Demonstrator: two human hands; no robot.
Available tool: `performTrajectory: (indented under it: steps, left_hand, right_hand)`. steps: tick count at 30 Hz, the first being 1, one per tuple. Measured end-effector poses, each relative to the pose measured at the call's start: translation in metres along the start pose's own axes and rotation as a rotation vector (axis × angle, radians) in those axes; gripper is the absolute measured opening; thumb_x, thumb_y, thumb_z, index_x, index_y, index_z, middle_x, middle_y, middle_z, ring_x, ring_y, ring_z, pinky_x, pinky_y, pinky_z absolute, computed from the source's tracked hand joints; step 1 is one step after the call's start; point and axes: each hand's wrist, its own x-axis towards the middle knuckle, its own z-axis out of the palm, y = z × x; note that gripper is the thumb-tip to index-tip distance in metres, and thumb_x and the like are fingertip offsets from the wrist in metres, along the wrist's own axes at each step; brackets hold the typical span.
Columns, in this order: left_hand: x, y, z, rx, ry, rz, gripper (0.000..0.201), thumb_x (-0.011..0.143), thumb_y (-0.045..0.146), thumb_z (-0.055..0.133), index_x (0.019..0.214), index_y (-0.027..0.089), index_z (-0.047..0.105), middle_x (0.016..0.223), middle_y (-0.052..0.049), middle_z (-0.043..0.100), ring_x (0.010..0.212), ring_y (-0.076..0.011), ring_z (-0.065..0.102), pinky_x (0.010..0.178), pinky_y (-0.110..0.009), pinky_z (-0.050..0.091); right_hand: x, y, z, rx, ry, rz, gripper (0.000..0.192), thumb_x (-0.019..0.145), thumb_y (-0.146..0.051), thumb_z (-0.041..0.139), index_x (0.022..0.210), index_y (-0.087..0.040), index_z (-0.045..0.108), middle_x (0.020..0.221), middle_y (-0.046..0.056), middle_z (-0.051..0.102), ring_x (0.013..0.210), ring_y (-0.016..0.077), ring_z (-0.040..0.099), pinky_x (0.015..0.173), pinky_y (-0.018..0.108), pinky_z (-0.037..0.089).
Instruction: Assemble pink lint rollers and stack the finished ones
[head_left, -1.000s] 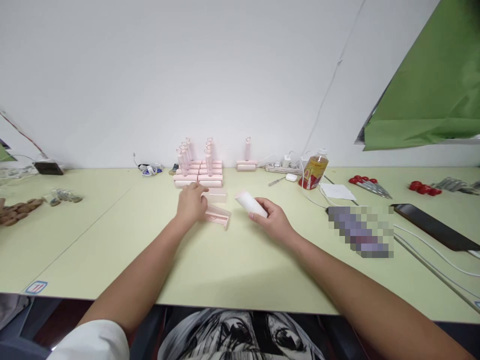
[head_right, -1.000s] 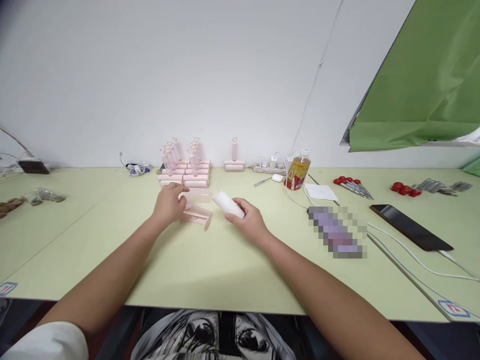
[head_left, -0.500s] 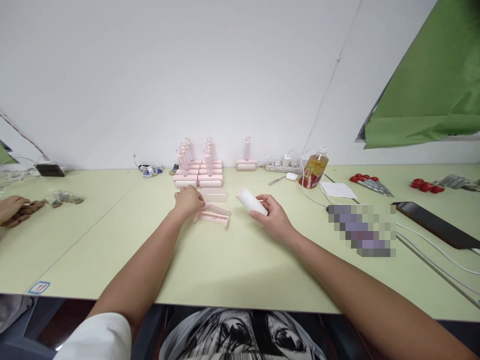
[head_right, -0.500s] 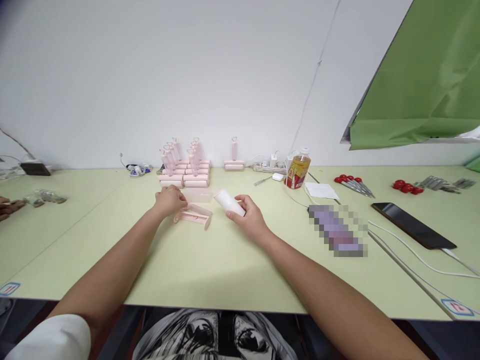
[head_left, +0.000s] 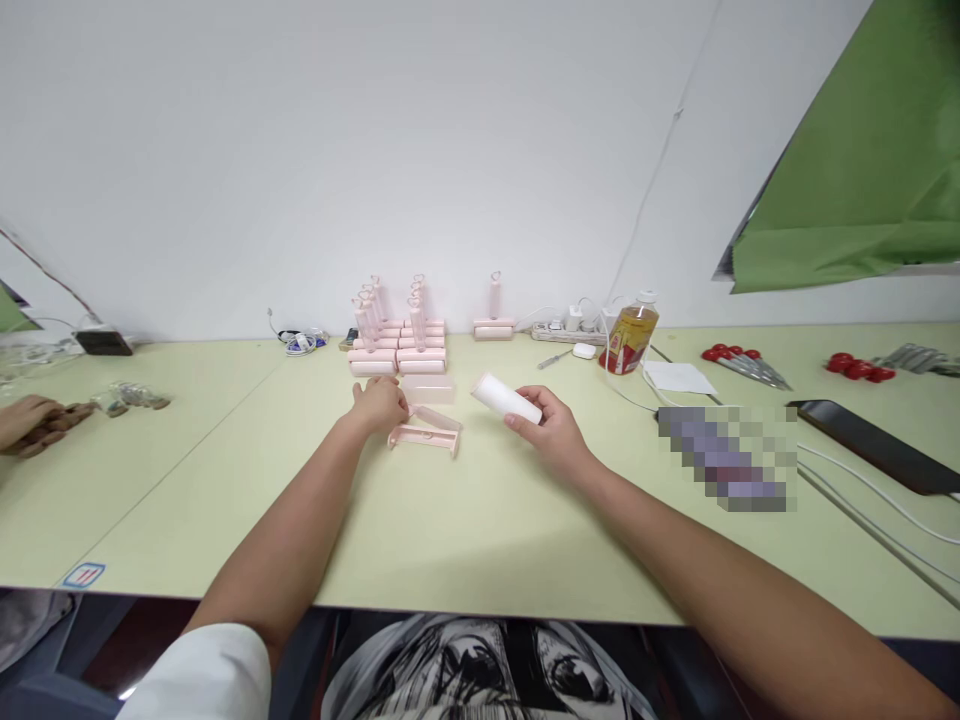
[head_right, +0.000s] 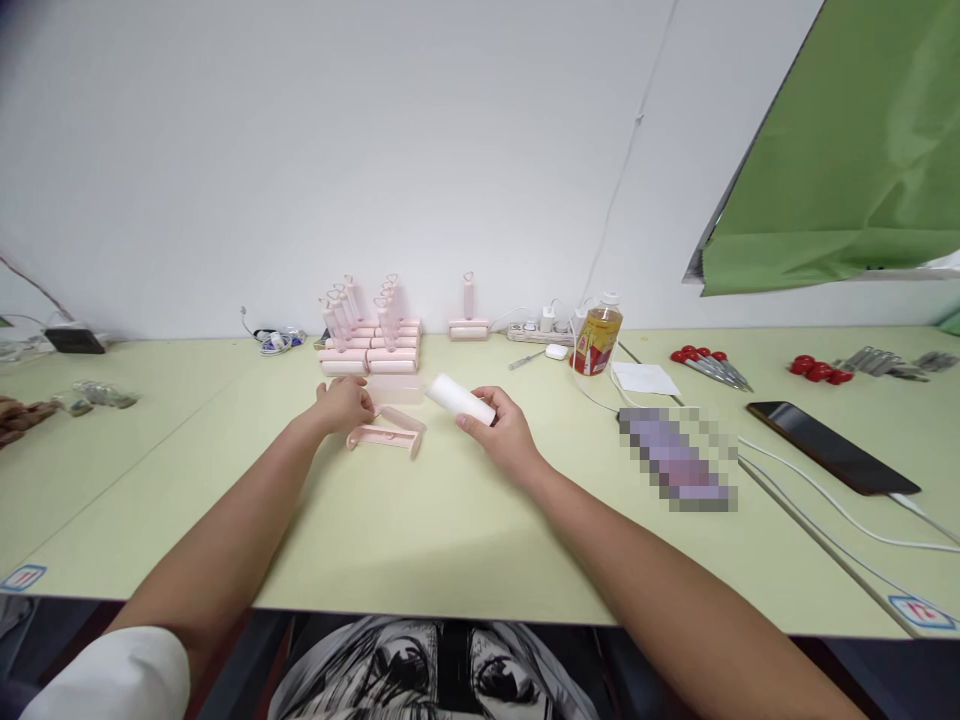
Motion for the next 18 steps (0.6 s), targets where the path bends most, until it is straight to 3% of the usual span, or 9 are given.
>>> performTrajectory:
  steps: [3, 5, 8, 14, 18]
  left_hand:
    - [-0.004, -0.004, -0.009, -0.055, 0.008, 0.02, 0.005, 0.061, 0.02, 0.064, 0.059, 0.02, 0.069, 0.121, -0.009, 0.063, 0.121, -0.0362, 0.048, 0.1, -0.049, 0.033]
    - [-0.009, -0.008, -0.019, -0.105, 0.001, 0.036, 0.007, 0.064, 0.024, 0.063, 0.062, 0.019, 0.067, 0.106, -0.009, 0.068, 0.104, -0.0311, 0.059, 0.087, -0.039, 0.043]
    - [-0.02, -0.014, -0.032, -0.223, 0.024, 0.063, 0.015, 0.067, 0.033, 0.06, 0.069, 0.019, 0.066, 0.087, -0.005, 0.069, 0.08, -0.0235, 0.062, 0.067, -0.031, 0.044]
    - [-0.029, -0.008, -0.032, -0.801, 0.052, 0.085, 0.028, 0.069, 0.045, 0.067, 0.067, 0.018, 0.058, 0.072, -0.002, 0.062, 0.067, -0.0154, 0.055, 0.06, -0.026, 0.041]
    - [-0.032, 0.004, -0.031, -1.122, 0.03, 0.098, 0.036, 0.073, 0.048, 0.068, 0.093, 0.019, 0.061, 0.071, 0.0, 0.056, 0.065, -0.0135, 0.055, 0.06, -0.026, 0.043]
  right_hand:
    - [0.002, 0.0, -0.001, 0.081, 0.063, 0.023, 0.052, 0.061, -0.042, 0.078, 0.101, -0.022, 0.052, 0.078, -0.002, 0.053, 0.065, 0.0137, 0.049, 0.056, 0.026, 0.039]
    - [0.003, -0.001, -0.002, 0.147, 0.094, 0.02, 0.052, 0.059, -0.041, 0.079, 0.097, -0.022, 0.051, 0.078, -0.003, 0.052, 0.065, 0.0129, 0.048, 0.055, 0.026, 0.038]
    - [0.005, -0.001, -0.003, 0.225, 0.125, -0.013, 0.047, 0.06, -0.041, 0.08, 0.092, -0.022, 0.052, 0.079, -0.003, 0.053, 0.064, 0.0115, 0.046, 0.056, 0.026, 0.037]
    - [0.008, 0.003, -0.005, 0.367, 0.146, 0.05, 0.049, 0.06, -0.049, 0.079, 0.091, -0.022, 0.054, 0.079, -0.002, 0.053, 0.07, 0.014, 0.049, 0.061, 0.028, 0.042]
    - [0.007, 0.005, -0.005, 0.299, 0.07, 0.091, 0.05, 0.068, -0.059, 0.072, 0.097, -0.025, 0.049, 0.09, 0.002, 0.058, 0.079, 0.018, 0.054, 0.064, 0.03, 0.046]
